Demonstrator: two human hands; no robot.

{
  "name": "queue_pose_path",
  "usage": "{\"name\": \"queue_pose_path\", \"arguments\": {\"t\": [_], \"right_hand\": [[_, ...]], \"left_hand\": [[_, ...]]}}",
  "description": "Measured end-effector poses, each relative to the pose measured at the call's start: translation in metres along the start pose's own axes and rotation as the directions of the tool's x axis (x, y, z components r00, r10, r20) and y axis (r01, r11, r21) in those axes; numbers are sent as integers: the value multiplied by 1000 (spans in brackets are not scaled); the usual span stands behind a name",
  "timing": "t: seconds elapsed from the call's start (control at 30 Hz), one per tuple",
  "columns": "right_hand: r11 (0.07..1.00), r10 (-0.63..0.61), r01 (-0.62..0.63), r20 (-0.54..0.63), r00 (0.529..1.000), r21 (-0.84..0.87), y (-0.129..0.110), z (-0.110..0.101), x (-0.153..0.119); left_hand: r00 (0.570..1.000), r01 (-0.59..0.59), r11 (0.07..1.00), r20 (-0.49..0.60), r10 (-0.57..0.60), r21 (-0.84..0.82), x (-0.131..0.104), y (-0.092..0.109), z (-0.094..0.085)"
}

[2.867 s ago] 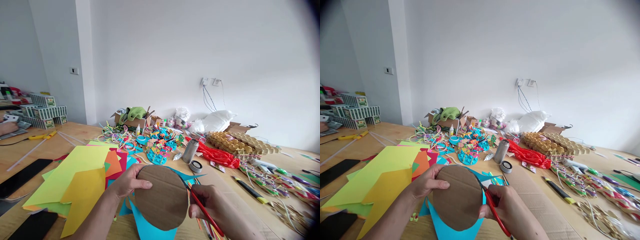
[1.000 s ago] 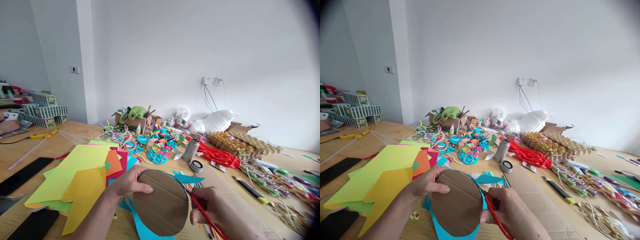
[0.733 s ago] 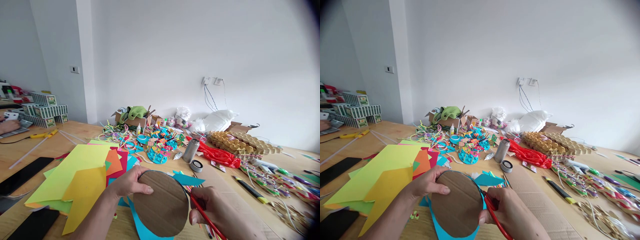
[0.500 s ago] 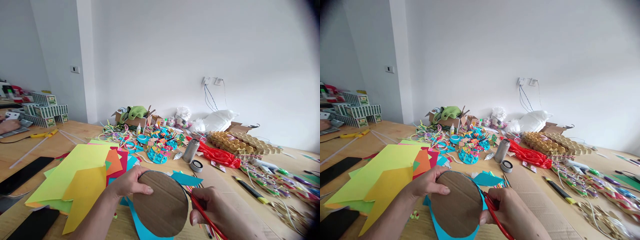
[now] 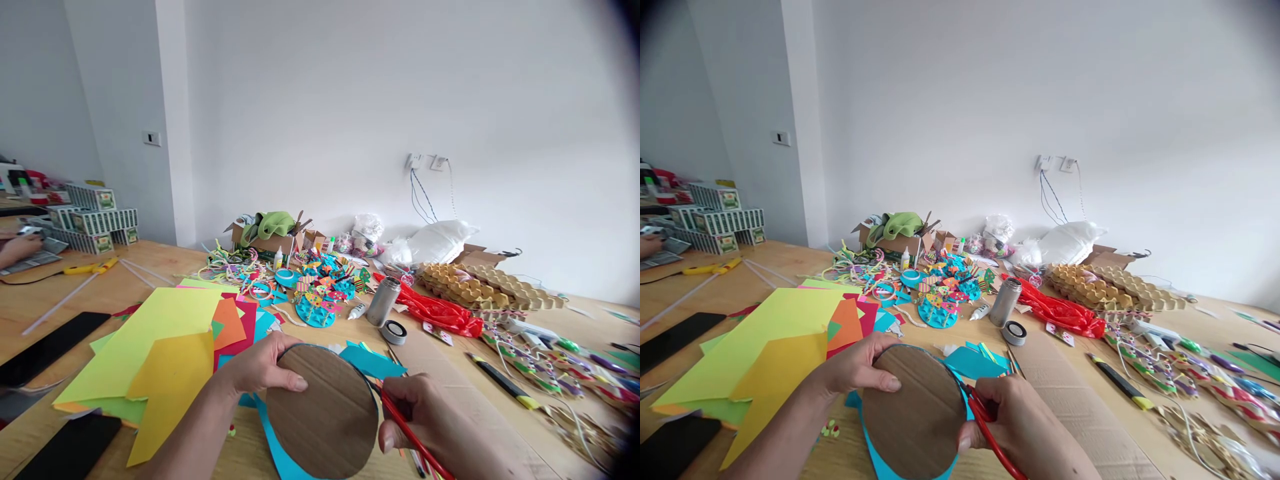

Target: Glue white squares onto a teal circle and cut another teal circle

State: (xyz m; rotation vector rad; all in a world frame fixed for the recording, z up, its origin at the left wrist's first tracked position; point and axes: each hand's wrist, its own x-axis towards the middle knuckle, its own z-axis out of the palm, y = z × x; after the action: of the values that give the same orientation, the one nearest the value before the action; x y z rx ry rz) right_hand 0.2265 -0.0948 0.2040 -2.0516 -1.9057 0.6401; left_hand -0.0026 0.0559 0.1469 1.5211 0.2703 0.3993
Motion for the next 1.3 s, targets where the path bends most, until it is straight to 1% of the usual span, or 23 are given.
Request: {"name": "queue_pose_path", "arguments": {"t": [0.07, 0.13, 0.23, 0.37, 0.43, 0.57, 0.67, 0.77, 0.87, 1.0, 1.13, 1.3], "right_hand": [[999, 45, -45, 21, 999, -7, -7, -3, -2], [999, 52, -52, 26, 998, 3, -8, -3, -3], [999, 4, -5, 17, 1000, 44, 0, 3, -2], [996, -36, 36, 6, 999, 78, 9, 9, 1], [998, -20, 21, -6, 1000, 57, 6, 7, 0], [997, 28, -29, -19, 999, -65, -8, -2, -3], [997, 13, -13, 1, 1000, -82, -14, -5, -4], [997, 4, -3, 12, 1000, -80, -13, -4, -4], [996, 10, -9, 9, 1000, -93, -8, -1, -3], [998, -5, 6, 14, 1000, -56, 0, 3, -1], [997, 17, -15, 27, 1000, -80, -3, 1, -2], [991, 4, -3, 6, 1000, -130, -7, -1, -3]], "left_hand": [[1000, 4, 1000, -2, -4, 1, 0, 0, 0], [1000, -2, 1000, 11, 2, 9, 1, 0, 1], [999, -12, 1000, 35, 11, 26, 1, 0, 2], [999, -17, 999, 35, 15, 42, 2, 0, 2], [999, -23, 999, 41, 21, 44, 2, 0, 2], [998, -33, 998, 49, 31, 46, 2, 1, 2], [998, -35, 998, 57, 32, 57, 2, 0, 2], [998, -24, 997, 56, 20, 79, 2, -2, 1], [999, -13, 995, 52, 8, 95, 2, -4, 0], [999, 3, 993, 49, -8, 115, 2, -4, 0], [998, 13, 993, 52, -19, 115, 2, -1, 0], [998, 25, 995, 55, -30, 101, 1, 0, 1]]}}
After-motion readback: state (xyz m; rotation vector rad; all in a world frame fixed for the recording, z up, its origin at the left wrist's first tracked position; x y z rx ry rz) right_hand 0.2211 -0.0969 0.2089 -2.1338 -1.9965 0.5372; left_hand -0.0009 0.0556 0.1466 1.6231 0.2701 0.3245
